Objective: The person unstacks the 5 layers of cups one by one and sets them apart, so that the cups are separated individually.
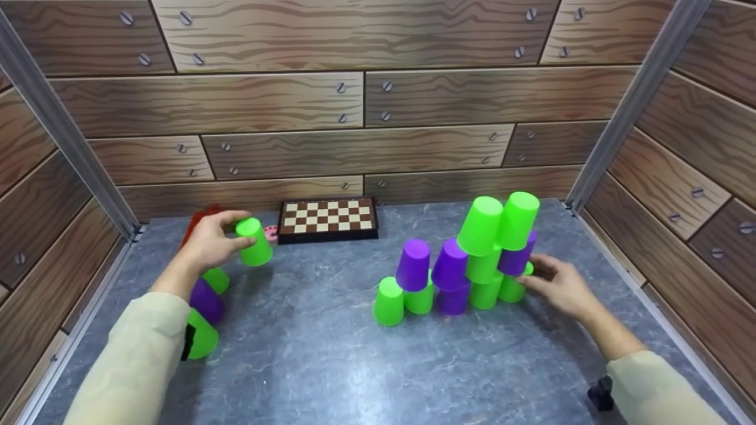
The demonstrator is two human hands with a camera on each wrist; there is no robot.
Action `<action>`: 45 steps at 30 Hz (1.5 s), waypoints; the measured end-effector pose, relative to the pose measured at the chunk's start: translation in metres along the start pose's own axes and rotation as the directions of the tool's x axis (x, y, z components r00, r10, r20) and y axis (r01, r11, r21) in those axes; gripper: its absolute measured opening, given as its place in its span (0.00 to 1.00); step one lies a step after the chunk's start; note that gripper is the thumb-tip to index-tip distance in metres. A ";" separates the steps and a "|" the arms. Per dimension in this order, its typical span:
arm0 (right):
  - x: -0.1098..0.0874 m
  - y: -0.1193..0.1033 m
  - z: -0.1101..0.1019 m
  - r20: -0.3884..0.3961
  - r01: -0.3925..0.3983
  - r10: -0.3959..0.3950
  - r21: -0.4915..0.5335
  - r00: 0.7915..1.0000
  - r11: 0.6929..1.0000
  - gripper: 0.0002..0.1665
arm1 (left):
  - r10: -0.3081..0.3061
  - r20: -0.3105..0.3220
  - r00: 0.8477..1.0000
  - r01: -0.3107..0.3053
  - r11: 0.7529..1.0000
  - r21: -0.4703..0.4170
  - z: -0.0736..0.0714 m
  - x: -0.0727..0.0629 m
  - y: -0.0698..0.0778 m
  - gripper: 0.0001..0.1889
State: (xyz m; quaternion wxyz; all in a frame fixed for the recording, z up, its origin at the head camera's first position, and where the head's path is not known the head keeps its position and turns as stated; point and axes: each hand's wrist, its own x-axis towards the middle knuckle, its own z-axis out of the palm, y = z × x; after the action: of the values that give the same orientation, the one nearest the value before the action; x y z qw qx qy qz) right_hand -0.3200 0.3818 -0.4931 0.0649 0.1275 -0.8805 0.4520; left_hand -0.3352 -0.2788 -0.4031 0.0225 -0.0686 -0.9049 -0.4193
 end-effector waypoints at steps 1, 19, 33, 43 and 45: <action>0.000 0.000 0.000 0.000 0.000 0.000 0.001 1.000 1.000 0.31 | -0.007 0.013 1.000 0.007 1.000 0.002 -0.002 0.000 -0.003 0.31; 0.003 -0.003 0.001 0.011 -0.006 0.006 0.022 1.000 1.000 0.31 | -0.103 0.224 0.969 0.052 0.974 0.222 -0.016 0.011 -0.031 0.33; 0.002 0.001 0.000 -0.006 -0.014 0.014 0.008 1.000 1.000 0.31 | -0.106 0.236 0.966 0.044 0.967 0.251 -0.013 0.014 -0.033 0.33; 0.001 0.004 0.000 -0.008 -0.020 0.020 -0.013 1.000 1.000 0.32 | -0.108 0.246 0.963 0.045 0.967 0.249 -0.008 0.016 -0.037 0.32; 0.001 0.004 0.000 -0.006 -0.022 0.022 -0.013 1.000 1.000 0.32 | -0.107 0.250 0.962 0.042 0.967 0.252 -0.008 0.016 -0.037 0.33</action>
State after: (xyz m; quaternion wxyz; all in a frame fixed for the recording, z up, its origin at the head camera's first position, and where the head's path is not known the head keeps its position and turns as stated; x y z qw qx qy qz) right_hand -0.3222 0.3840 -0.4958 0.0634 0.1161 -0.8845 0.4474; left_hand -0.3564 -0.3066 -0.4243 -0.1047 -0.0858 -0.9466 -0.2927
